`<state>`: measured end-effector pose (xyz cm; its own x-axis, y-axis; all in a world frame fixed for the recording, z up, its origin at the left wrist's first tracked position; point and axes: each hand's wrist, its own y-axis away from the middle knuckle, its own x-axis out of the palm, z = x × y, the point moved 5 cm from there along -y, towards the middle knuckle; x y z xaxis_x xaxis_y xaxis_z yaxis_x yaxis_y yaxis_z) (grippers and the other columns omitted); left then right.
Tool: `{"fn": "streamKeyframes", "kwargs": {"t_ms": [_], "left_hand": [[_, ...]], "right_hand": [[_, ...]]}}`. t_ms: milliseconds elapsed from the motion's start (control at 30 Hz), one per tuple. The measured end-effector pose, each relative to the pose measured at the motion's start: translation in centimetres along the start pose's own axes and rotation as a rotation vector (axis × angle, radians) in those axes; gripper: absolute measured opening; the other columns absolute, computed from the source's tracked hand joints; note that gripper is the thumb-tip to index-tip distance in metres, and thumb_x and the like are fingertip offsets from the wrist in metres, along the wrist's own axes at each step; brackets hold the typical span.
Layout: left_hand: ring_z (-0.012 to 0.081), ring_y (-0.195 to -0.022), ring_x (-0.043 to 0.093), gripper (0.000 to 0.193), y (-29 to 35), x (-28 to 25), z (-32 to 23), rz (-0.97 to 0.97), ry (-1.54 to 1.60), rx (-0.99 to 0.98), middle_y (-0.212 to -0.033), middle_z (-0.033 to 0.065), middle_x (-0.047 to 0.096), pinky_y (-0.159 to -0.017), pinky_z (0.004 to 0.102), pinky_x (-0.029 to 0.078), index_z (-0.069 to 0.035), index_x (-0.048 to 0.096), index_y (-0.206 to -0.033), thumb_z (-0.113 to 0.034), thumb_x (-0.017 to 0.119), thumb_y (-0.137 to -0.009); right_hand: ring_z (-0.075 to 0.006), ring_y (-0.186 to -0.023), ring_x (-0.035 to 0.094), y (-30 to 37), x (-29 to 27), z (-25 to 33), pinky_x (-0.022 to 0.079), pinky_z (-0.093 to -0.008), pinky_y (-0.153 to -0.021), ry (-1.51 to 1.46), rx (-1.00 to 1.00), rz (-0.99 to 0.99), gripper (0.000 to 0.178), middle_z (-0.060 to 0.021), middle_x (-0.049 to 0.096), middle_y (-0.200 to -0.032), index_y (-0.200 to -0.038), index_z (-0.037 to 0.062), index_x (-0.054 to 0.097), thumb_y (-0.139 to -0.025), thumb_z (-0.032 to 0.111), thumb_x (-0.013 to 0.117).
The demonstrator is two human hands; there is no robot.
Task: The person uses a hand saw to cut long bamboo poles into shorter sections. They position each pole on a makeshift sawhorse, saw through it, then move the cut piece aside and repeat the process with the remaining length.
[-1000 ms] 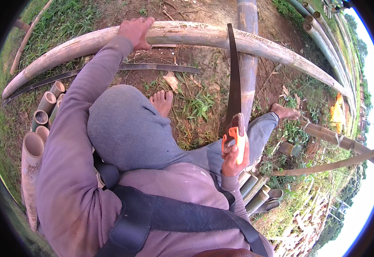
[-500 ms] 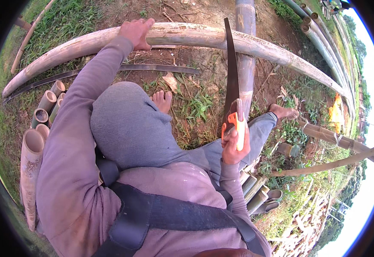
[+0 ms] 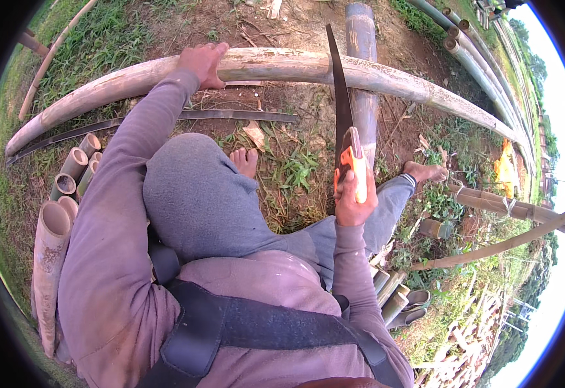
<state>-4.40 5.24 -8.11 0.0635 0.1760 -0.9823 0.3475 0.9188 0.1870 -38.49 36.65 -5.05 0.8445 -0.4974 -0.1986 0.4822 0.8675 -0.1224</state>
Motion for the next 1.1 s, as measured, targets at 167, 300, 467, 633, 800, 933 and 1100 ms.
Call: {"fn": "streamKeyframes", "kwargs": {"t_ms": [167, 300, 467, 633, 800, 933, 1100], "left_hand": [[0.0359, -0.128, 0.064, 0.102, 0.5, 1.7, -0.5, -0.022, -0.042, 0.014, -0.139, 0.0159, 0.064, -0.108, 0.0481, 0.052, -0.015, 0.045, -0.157, -0.046, 0.091, -0.071], [0.0343, -0.127, 0.064, 0.099, 0.5, 0.3, -2.4, -0.066, 0.038, 0.028, -0.136, 0.0138, 0.065, -0.107, 0.0487, 0.051, -0.014, 0.048, -0.151, -0.045, 0.094, -0.069], [0.033, -0.128, 0.065, 0.111, -0.1, 1.2, -1.6, -0.057, -0.005, -0.011, -0.139, 0.0144, 0.064, -0.109, 0.0453, 0.051, -0.012, 0.044, -0.157, -0.047, 0.096, -0.065], [0.0334, -0.127, 0.065, 0.108, -0.5, 0.5, -2.0, -0.045, -0.015, -0.014, -0.139, 0.0147, 0.064, -0.106, 0.0467, 0.053, -0.013, 0.046, -0.155, -0.048, 0.096, -0.066], [0.036, -0.125, 0.066, 0.101, -0.7, 0.4, -2.2, -0.087, -0.033, 0.061, -0.136, 0.0143, 0.066, -0.104, 0.0489, 0.055, -0.016, 0.048, -0.152, -0.049, 0.093, -0.068], [0.0345, -0.129, 0.064, 0.1, 0.6, 1.8, -0.3, -0.076, -0.019, 0.035, -0.139, 0.0146, 0.064, -0.106, 0.0511, 0.053, -0.014, 0.047, -0.153, -0.049, 0.092, -0.071], [0.0344, -0.133, 0.062, 0.107, 0.2, 1.7, -0.4, -0.025, -0.013, 0.026, -0.148, 0.0151, 0.061, -0.111, 0.0484, 0.05, -0.015, 0.043, -0.158, -0.051, 0.093, -0.071]], "right_hand": [[-0.0228, -0.112, 0.07, 6.7, -3.5, 0.4, 0.061, -0.0324, -0.088, -0.048, 0.03, 0.019, 0.051, -0.0202, 0.07, -0.131, -0.149, -0.0093, 0.051, -0.107, 0.016, 0.066], [-0.0192, -0.099, 0.072, -6.2, 2.3, 0.9, 0.058, -0.0333, -0.086, 0.046, -0.133, -0.038, 0.041, -0.017, 0.075, -0.117, -0.137, -0.0039, 0.063, -0.103, 0.017, 0.071], [-0.0253, -0.087, 0.075, -11.2, 6.2, 2.1, 0.059, -0.0382, -0.081, 0.17, -0.205, -0.092, 0.046, -0.0166, 0.075, -0.101, -0.13, 0.0027, 0.058, -0.097, 0.027, 0.078], [-0.0214, -0.081, 0.073, -11.0, 5.7, 0.3, 0.058, -0.036, -0.075, 0.107, -0.214, -0.008, 0.044, -0.016, 0.073, -0.094, -0.125, 0.0023, 0.058, -0.099, 0.031, 0.078], [-0.012, -0.063, 0.058, -12.3, 4.8, 2.2, 0.049, -0.0327, -0.059, 0.128, -0.12, -0.109, 0.034, -0.0057, 0.066, -0.072, -0.103, 0.0, 0.067, -0.1, 0.031, 0.079], [-0.005, -0.055, 0.055, -2.4, 1.1, 2.7, 0.045, -0.021, -0.049, 0.081, -0.071, -0.042, 0.023, 0.0012, 0.061, -0.07, -0.105, 0.0012, 0.06, -0.106, 0.021, 0.072], [-0.0057, -0.051, 0.053, 6.1, -3.4, 3.5, 0.043, -0.0214, -0.046, 0.048, -0.095, -0.072, 0.028, -0.0022, 0.061, -0.068, -0.107, -0.0005, 0.059, -0.106, 0.025, 0.07]]}}
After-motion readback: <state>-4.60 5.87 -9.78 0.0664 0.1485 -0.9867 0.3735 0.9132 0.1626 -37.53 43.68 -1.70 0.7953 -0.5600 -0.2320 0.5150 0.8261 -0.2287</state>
